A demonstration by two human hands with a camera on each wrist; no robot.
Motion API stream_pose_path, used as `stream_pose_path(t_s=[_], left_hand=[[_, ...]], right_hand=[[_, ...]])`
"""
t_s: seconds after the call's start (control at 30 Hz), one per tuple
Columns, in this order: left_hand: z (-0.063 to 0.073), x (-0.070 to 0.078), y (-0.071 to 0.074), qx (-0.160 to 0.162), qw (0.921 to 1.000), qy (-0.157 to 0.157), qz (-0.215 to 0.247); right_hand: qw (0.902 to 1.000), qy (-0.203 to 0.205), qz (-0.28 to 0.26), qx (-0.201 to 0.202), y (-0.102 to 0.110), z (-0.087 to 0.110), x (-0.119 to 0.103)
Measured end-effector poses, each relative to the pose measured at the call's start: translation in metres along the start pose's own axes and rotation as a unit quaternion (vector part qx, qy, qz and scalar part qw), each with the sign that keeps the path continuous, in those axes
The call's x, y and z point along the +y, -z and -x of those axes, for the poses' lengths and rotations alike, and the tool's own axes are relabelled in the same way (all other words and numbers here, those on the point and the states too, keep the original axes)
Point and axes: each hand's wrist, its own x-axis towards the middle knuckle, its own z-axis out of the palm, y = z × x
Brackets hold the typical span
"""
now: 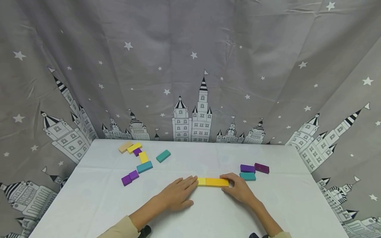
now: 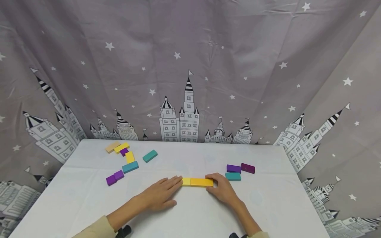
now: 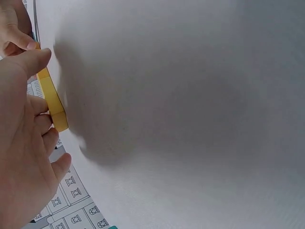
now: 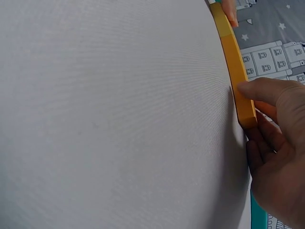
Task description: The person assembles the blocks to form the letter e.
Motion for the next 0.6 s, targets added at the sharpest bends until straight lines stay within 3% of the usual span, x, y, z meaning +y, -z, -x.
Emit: stream_pose_path(t_s=[0.27,0.6], left_hand=[[-0.001,0.001,-0.001,-0.007,1.0,-0.004,-0.005],[-0.001,0.002,0.001,-0.016,0.9999,0.005,-0.003]], right_hand=[[0.9987,0.008,-0.004,0.051,0.009,0.007,-0.002],[0.9895,0.038,0.029,0.136,0.044,0.019,0.018]])
